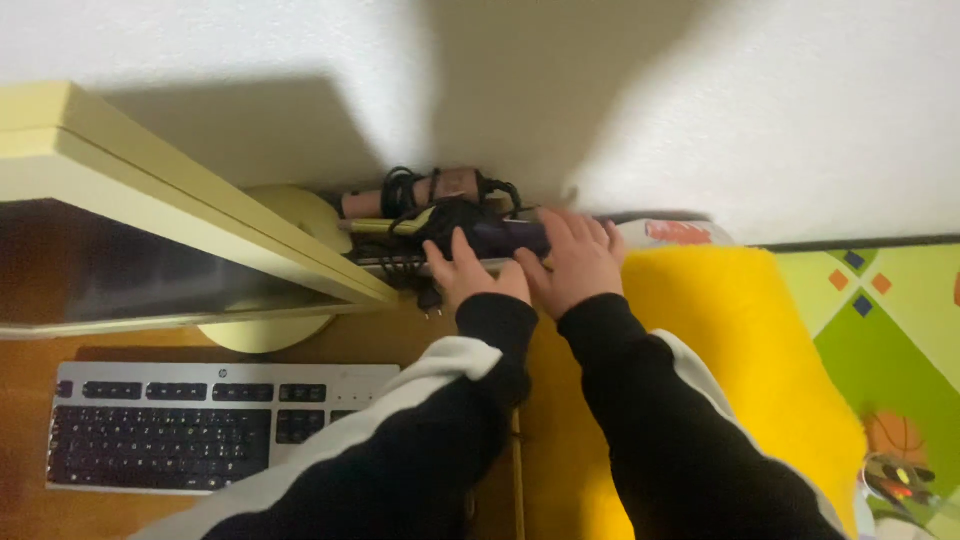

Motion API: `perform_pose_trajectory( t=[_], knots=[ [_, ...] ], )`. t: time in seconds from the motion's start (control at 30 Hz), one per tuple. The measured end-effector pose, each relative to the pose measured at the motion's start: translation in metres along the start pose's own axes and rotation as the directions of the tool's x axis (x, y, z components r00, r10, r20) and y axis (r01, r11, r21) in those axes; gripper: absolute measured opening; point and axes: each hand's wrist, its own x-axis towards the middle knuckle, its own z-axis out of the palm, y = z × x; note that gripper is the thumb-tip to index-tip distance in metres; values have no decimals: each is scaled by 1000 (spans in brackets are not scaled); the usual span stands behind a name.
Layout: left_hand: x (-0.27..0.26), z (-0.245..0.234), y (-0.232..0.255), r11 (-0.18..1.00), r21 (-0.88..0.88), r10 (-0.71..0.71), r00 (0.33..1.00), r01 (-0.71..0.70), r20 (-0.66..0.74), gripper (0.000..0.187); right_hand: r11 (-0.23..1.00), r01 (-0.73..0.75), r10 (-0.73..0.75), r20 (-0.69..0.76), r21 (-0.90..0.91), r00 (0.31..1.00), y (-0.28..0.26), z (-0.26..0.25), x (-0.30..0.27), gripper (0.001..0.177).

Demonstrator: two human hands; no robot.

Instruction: The person organizes various items on a desk, moving bottles, a lightbulb, a card, a computer mouse, and hair styling tools from a yellow mat to the desk surface and the area behind the monitor.

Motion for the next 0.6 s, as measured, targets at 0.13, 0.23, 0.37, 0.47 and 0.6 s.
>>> perform_pose_trajectory(
  t=[0.13,0.23,0.37,0.47,0.6],
  knots=[
    [-46,36,-7,964,-84,256,966,-253,33,74,998,-46,57,-340,39,939,52,6,-47,50],
    [-79,74,-14,952,-92,304,940,-293,157,61,977,-152,192,-307,151,932,104,9,-97,43],
    [-129,128,-19,972,-92,233,870,-215,435,46,910,-315,397,-342,270,852,175,12,-175,38],
    [-162,200,-50,942,-84,316,772,-326,552,38,802,-488,595,-390,344,703,253,35,-249,39],
    [-232,255,-71,929,-77,304,627,-363,717,37,602,-666,797,-366,439,480,320,29,-345,33]
  ],
)
